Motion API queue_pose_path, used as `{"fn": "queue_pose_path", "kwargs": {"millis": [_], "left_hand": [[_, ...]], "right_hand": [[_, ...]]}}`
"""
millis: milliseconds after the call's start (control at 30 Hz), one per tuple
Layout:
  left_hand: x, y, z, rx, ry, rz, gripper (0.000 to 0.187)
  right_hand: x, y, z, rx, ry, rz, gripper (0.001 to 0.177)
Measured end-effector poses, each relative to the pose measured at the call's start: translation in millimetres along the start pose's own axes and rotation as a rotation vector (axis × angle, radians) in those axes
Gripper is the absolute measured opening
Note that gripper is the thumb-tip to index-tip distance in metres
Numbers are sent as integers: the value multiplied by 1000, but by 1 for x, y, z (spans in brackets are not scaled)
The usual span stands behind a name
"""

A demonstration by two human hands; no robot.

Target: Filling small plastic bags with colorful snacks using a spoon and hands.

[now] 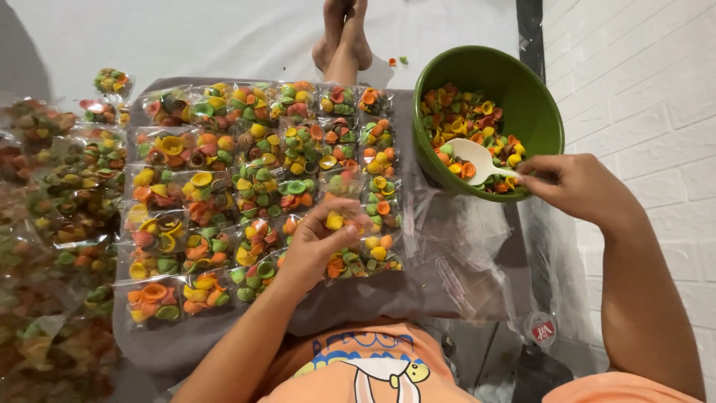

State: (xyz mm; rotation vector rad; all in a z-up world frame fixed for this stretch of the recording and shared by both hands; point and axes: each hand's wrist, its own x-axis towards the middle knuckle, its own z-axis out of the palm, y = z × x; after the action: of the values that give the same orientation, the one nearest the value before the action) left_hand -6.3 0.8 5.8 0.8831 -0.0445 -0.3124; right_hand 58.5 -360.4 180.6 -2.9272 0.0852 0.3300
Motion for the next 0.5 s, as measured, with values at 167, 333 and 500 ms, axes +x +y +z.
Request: {"fn": "queue_pose_path", "kwargs": {"millis": [167,333,500], "left_hand": [[0,4,3,58,6,20,54],[-1,10,10,55,-79,-13,55],[-4,11,12,174,8,-59,52]], "right_hand": [[2,5,-2,-22,-3,47,25],[4,22,-1,-44,-10,23,24],[3,28,-7,37,15,-27,22]]}}
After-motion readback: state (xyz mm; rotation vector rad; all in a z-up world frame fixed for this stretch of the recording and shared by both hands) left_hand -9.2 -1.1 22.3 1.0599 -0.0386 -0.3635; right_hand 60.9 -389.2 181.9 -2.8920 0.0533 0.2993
